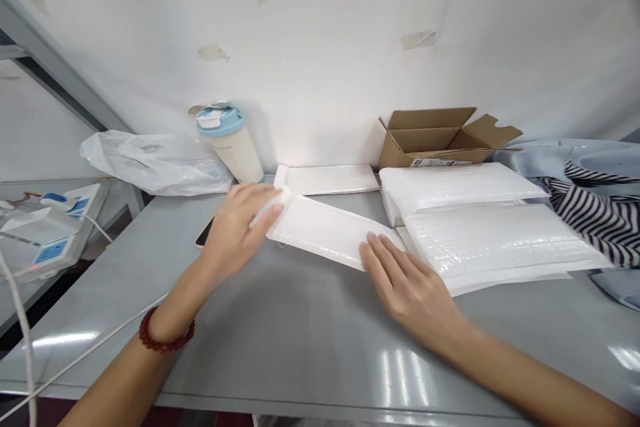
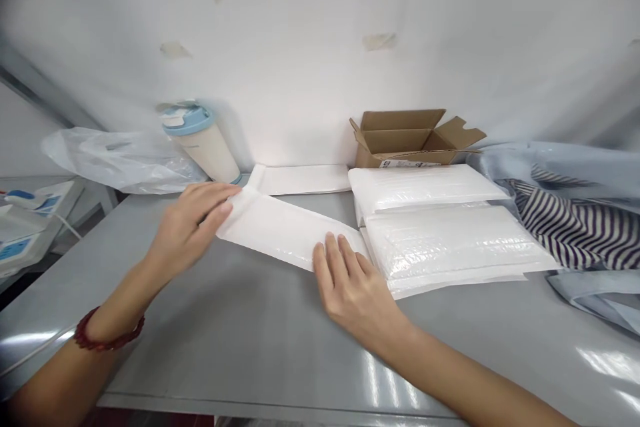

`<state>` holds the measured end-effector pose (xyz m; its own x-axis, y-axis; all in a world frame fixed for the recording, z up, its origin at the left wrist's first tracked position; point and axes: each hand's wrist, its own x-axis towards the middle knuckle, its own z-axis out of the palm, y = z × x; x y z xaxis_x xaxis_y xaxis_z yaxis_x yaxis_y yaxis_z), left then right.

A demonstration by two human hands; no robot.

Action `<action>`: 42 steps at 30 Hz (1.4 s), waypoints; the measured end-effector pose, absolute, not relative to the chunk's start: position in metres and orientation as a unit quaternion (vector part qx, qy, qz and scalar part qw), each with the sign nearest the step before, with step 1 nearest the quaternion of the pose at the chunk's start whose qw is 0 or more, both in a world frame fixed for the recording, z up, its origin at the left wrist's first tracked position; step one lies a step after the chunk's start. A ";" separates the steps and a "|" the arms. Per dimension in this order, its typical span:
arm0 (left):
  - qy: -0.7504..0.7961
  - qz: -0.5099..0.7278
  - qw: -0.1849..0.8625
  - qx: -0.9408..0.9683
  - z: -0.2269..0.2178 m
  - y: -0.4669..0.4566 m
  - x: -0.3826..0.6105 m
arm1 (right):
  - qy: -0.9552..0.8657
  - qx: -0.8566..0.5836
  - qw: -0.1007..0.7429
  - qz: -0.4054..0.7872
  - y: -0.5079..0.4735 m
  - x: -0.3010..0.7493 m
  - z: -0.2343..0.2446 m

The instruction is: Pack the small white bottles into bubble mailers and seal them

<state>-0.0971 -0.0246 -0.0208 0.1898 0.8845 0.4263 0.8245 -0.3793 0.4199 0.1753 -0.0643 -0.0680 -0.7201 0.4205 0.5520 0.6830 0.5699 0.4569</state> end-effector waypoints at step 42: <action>0.583 0.253 0.219 0.740 -0.060 -0.025 -0.074 | -0.864 -0.423 0.260 0.081 -0.084 0.173 -0.060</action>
<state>-0.0738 -0.0251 -0.0600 0.1927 0.9740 0.1195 0.7518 -0.2248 0.6199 0.1727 -0.0835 -0.0598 -0.5068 0.7730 0.3817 0.6887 0.6293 -0.3601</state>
